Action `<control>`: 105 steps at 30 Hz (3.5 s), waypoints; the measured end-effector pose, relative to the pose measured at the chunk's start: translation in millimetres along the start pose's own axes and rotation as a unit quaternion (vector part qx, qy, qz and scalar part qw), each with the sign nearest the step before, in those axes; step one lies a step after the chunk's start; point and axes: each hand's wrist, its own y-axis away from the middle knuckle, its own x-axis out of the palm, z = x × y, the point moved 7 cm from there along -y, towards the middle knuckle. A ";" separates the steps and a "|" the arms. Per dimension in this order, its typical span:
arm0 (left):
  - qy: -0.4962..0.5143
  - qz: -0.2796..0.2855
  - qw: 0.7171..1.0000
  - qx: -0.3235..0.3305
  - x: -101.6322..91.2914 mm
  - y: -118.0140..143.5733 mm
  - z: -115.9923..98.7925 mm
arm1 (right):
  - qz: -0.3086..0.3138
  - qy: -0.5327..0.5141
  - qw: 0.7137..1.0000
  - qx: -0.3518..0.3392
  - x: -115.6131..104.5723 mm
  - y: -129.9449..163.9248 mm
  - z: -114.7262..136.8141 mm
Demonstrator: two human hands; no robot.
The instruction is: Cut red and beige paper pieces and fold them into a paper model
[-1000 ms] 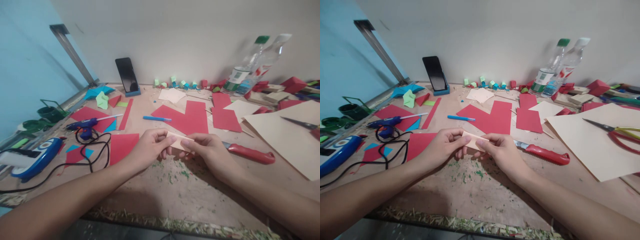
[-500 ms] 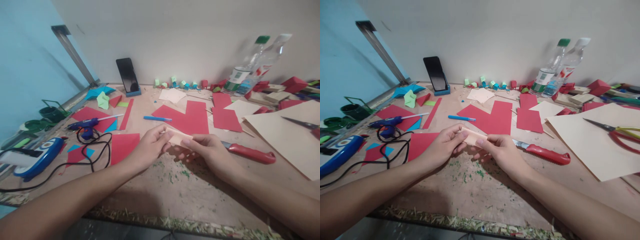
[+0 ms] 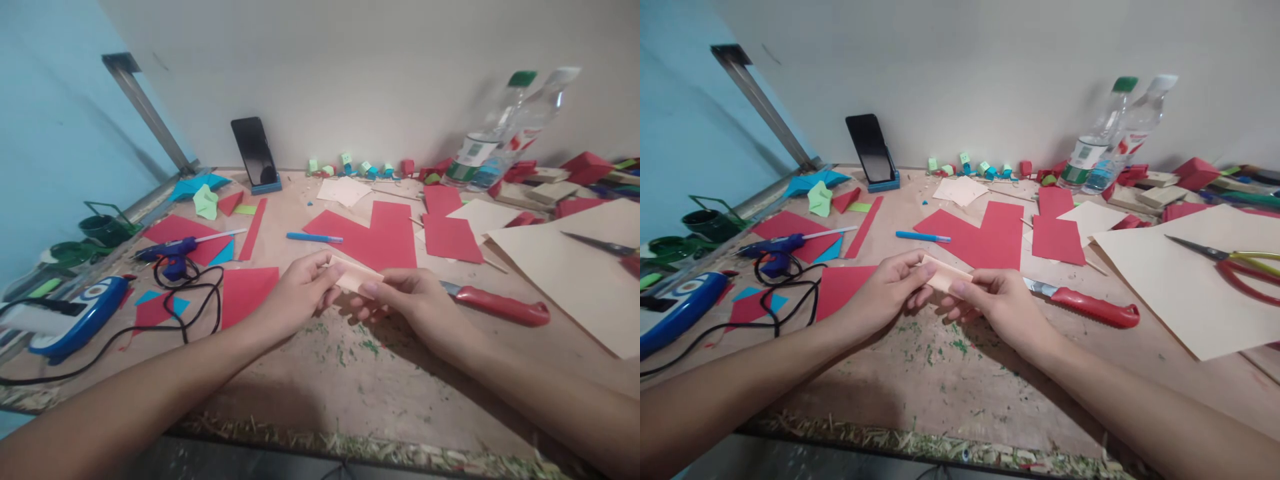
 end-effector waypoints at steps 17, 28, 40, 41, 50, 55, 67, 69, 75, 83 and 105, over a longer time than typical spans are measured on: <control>0.011 -0.030 0.999 0.020 -7.4 -1.2 -8.1 | -0.016 -0.042 0.998 -0.039 -4.7 3.1 2.0; 0.058 -0.050 0.997 -0.015 -12.9 -4.1 -2.7 | -0.039 -0.036 0.995 -0.089 -7.8 4.0 11.9; 0.015 -0.075 0.997 0.016 -16.0 -3.2 -11.4 | -0.070 0.001 0.992 -0.107 -10.2 6.1 12.4; 0.015 -0.074 0.997 0.015 -16.1 -3.2 -11.0 | -0.074 0.011 0.992 -0.105 -10.4 6.3 12.2; -0.016 -0.055 0.998 0.026 -12.5 -1.7 -10.6 | -0.106 0.049 0.989 -0.091 -12.1 6.1 15.0; -0.026 -0.055 0.998 0.022 -12.2 -1.2 -9.5 | -0.125 0.044 0.988 -0.078 -15.0 4.7 12.7; -0.002 -0.051 0.999 0.004 -9.3 -2.0 -7.9 | -0.098 0.056 0.990 -0.085 -12.1 7.6 12.7; 0.004 -0.051 0.999 -0.004 -9.6 -2.4 -7.1 | -0.090 0.064 0.991 -0.083 -12.2 7.6 12.9; 0.018 -0.063 0.998 0.002 -13.0 0.3 -9.9 | -0.064 0.024 0.996 -0.062 -7.9 8.1 9.2; -0.019 -0.079 0.996 0.034 -12.5 4.7 -16.9 | -0.042 -0.068 0.994 -0.070 -4.2 11.1 7.9; -0.170 -0.028 0.982 0.077 2.2 11.4 -28.4 | -0.049 0.073 0.994 -0.062 -4.6 8.1 13.9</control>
